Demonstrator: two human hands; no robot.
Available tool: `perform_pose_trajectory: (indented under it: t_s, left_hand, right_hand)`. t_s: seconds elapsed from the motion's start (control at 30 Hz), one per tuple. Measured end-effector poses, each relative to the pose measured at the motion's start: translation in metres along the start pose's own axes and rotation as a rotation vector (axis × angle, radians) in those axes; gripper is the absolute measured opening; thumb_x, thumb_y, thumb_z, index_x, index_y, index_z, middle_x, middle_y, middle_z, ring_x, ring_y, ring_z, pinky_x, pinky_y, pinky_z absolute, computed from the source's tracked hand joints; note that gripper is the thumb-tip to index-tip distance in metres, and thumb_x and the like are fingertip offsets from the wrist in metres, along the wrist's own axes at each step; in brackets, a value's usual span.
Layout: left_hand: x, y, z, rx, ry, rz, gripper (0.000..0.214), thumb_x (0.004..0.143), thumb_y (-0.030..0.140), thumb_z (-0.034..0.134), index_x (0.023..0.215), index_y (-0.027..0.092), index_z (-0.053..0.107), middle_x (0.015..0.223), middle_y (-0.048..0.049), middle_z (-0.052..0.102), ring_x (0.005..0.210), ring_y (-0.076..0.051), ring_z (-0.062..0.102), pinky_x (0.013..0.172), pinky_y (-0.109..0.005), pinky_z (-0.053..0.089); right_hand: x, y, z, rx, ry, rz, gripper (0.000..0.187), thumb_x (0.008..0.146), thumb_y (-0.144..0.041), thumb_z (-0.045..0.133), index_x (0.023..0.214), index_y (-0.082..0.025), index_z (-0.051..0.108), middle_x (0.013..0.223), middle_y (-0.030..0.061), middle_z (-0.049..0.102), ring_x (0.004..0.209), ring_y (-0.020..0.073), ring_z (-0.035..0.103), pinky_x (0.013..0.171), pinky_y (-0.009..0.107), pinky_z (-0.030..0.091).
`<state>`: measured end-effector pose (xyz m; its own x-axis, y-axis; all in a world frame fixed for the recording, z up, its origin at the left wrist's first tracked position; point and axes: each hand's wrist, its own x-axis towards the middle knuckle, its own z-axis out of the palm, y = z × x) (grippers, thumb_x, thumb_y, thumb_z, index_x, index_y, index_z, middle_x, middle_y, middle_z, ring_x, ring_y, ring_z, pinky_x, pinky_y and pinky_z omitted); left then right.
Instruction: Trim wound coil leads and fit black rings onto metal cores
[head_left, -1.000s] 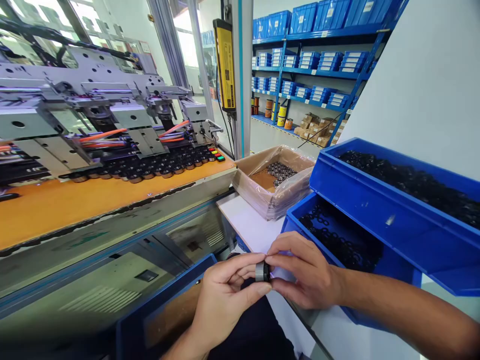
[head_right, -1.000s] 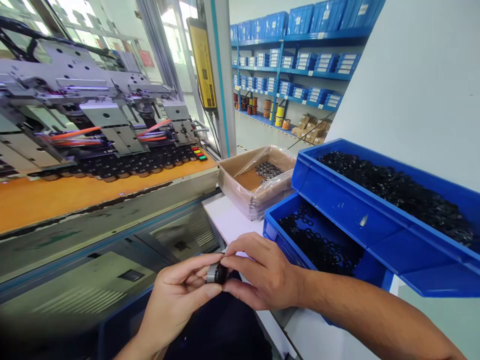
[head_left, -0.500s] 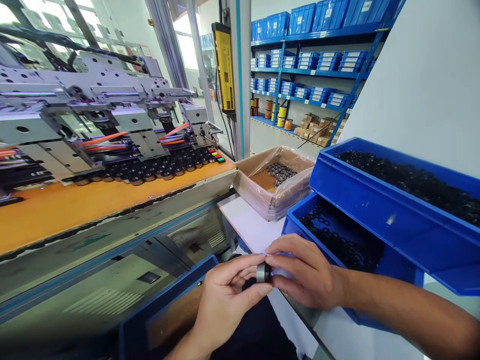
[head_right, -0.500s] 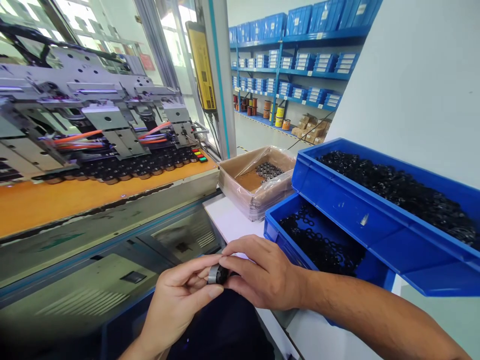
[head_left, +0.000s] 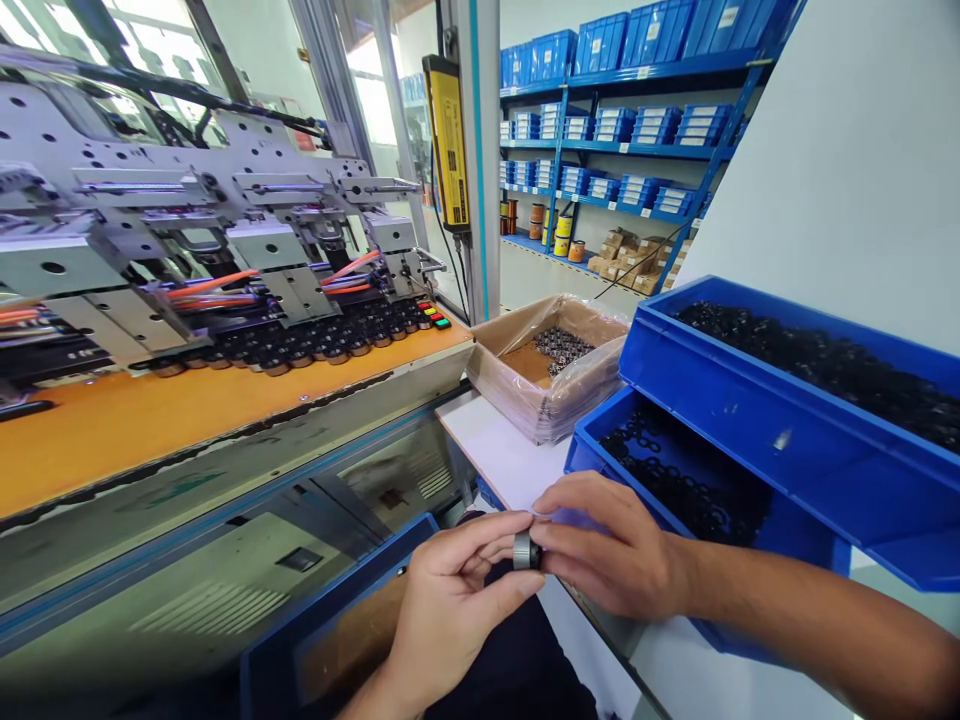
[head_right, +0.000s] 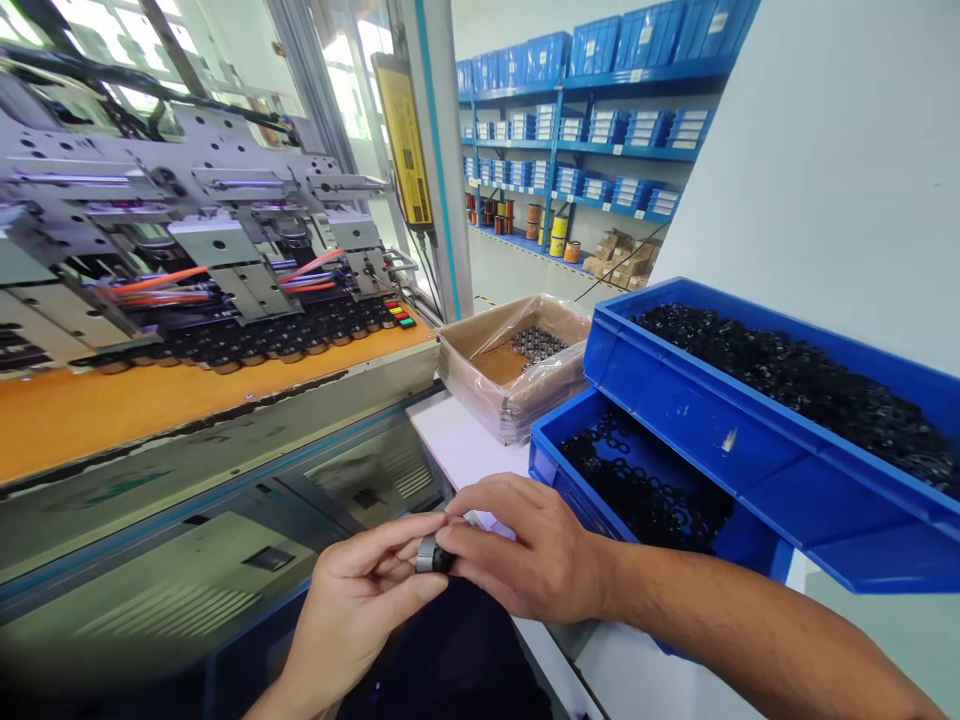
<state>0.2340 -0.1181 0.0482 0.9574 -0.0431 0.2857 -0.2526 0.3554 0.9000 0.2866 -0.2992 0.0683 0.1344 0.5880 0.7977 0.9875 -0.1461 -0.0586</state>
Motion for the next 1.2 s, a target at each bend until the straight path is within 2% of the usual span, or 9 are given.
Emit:
perform_pose_trajectory:
  t_s: [0.5, 0.77, 0.97, 1.1, 1.2]
  left_hand:
    - [0.002, 0.000, -0.002, 0.024, -0.005, -0.003, 0.048, 0.063, -0.003, 0.078, 0.097, 0.031, 0.080, 0.084, 0.0017, 0.081, 0.073, -0.012, 0.076, 0.069, -0.011, 0.058]
    - [0.000, -0.003, -0.004, -0.004, -0.035, -0.043, 0.047, 0.065, -0.001, 0.079, 0.099, 0.031, 0.080, 0.087, -0.0002, 0.081, 0.075, -0.015, 0.077, 0.073, -0.015, 0.059]
    - [0.000, -0.005, -0.008, 0.018, -0.054, -0.128, 0.041, 0.064, 0.003, 0.083, 0.097, 0.027, 0.080, 0.085, -0.0039, 0.081, 0.075, -0.019, 0.078, 0.073, -0.021, 0.062]
    - [-0.005, -0.010, 0.003, -0.062, 0.034, -0.115, 0.034, 0.063, 0.007, 0.085, 0.093, 0.022, 0.081, 0.082, -0.0071, 0.081, 0.072, -0.020, 0.078, 0.070, -0.022, 0.063]
    - [-0.009, -0.016, 0.013, -0.109, 0.147, -0.020, 0.032, 0.062, 0.010, 0.087, 0.090, 0.025, 0.081, 0.087, -0.0057, 0.081, 0.078, -0.020, 0.078, 0.071, -0.021, 0.062]
  right_hand:
    - [-0.004, 0.000, 0.001, 0.003, -0.019, 0.015, 0.018, 0.090, -0.010, 0.061, 0.108, -0.007, 0.061, 0.101, 0.0137, 0.064, 0.096, 0.0192, 0.063, 0.082, 0.035, 0.058]
    - [0.000, 0.001, -0.001, -0.061, 0.007, 0.006, 0.012, 0.093, -0.017, 0.060, 0.102, -0.008, 0.064, 0.092, 0.0100, 0.064, 0.087, 0.0170, 0.061, 0.077, 0.032, 0.058]
    - [-0.002, 0.001, -0.003, -0.167, -0.062, -0.130, 0.017, 0.093, -0.015, 0.060, 0.105, -0.004, 0.065, 0.085, 0.0085, 0.064, 0.082, 0.0180, 0.059, 0.069, 0.032, 0.057]
    - [-0.003, 0.002, -0.003, -0.170, -0.079, -0.164, 0.021, 0.093, -0.017, 0.059, 0.104, 0.001, 0.064, 0.082, 0.0102, 0.064, 0.079, 0.0189, 0.060, 0.065, 0.033, 0.059]
    - [-0.004, 0.000, -0.002, -0.166, -0.060, -0.162, 0.022, 0.093, -0.012, 0.054, 0.105, 0.003, 0.064, 0.088, 0.0145, 0.065, 0.084, 0.0223, 0.062, 0.065, 0.035, 0.060]
